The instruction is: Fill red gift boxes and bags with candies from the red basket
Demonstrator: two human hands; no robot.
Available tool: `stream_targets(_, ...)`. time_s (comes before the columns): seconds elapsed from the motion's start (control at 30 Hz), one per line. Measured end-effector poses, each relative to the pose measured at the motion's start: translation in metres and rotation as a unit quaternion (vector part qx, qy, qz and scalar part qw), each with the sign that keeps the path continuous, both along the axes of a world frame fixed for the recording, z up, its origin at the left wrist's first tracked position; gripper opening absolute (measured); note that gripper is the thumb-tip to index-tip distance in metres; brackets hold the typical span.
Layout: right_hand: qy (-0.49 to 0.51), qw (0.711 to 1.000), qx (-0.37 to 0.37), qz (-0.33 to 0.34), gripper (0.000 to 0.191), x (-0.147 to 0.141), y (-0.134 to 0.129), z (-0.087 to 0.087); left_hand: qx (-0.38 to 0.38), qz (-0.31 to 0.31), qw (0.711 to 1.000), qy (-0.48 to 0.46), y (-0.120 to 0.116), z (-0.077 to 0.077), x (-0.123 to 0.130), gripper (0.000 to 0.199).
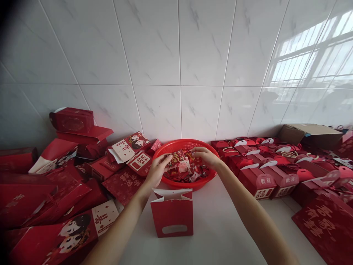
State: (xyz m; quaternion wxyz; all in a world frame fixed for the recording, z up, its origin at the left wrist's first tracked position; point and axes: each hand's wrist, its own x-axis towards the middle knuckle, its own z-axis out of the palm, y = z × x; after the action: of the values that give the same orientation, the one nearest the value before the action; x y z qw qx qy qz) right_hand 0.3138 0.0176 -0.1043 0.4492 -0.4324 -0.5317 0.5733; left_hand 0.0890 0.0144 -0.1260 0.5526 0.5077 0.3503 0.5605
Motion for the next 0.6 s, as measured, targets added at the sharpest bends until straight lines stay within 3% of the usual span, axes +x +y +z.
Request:
stream_targets(0.17,0.053,0.998,0.030,0.008,0.032,-0.020,-0.023,0.026,-0.005,-0.017,1.000,0.006,-0.002,0.002,-0.001,0.040)
stream_targets(0.27,0.021,0.998,0.064,0.004,0.036,-0.029,-0.037,0.036,-0.007,-0.049,0.999,-0.004,-0.004,0.007,-0.003,0.042)
stream_targets(0.47,-0.049,0.993,0.097,-0.045,0.053,-0.030,-0.062,0.048,0.028,-0.077,0.996,0.021,-0.016,0.029,-0.011,0.043)
stream_targets(0.6,-0.057,0.988,0.135,-0.038,0.049,-0.033,-0.085,0.059,0.107,-0.055,0.991,0.057,-0.030,0.046,-0.020,0.033)
